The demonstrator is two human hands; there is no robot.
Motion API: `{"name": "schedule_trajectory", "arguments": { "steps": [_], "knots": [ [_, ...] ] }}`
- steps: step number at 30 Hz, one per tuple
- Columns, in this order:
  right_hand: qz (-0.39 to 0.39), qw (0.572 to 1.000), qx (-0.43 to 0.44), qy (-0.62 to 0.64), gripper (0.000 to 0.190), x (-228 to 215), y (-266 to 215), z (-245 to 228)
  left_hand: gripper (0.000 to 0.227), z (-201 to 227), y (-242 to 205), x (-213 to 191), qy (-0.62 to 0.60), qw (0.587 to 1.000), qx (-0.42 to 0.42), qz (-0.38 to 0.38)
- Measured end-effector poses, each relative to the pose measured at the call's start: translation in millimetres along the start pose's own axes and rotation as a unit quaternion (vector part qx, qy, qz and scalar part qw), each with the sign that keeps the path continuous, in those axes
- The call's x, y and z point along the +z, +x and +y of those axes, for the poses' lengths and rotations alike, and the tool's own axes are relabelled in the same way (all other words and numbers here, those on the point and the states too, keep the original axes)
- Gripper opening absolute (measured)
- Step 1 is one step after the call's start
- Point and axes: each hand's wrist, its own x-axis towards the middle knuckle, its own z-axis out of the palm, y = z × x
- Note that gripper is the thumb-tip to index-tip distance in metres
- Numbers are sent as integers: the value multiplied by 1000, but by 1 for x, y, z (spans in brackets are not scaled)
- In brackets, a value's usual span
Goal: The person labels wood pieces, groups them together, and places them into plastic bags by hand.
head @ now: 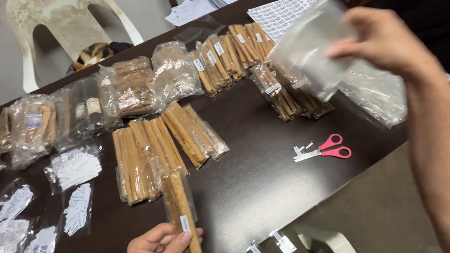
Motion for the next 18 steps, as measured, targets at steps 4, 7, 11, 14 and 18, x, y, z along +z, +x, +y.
{"name": "schedule_trajectory", "arguments": {
  "steps": [4, 7, 11, 14, 18],
  "knots": [
    [60, 992, 90, -62, 39, -37, -28, 60, 13, 3, 2, 5, 8, 1000, -30, 3],
    [100, 966, 189, -145, 44, -29, -48, 87, 15, 0, 6, 12, 8, 999, -46, -6],
    [80, 956, 217, -180, 47, -13, -52, 112, 13, -9, 10, 18, 0, 998, -29, -53],
    [45, 955, 203, -213, 70, -7, -36, 134, 11, -11, 9, 19, 7, 997, -15, -71],
    [88, 923, 68, -368, 65, 2, -46, 101, 13, -14, 8, 18, 23, 997, 5, -76]
  ]
}}
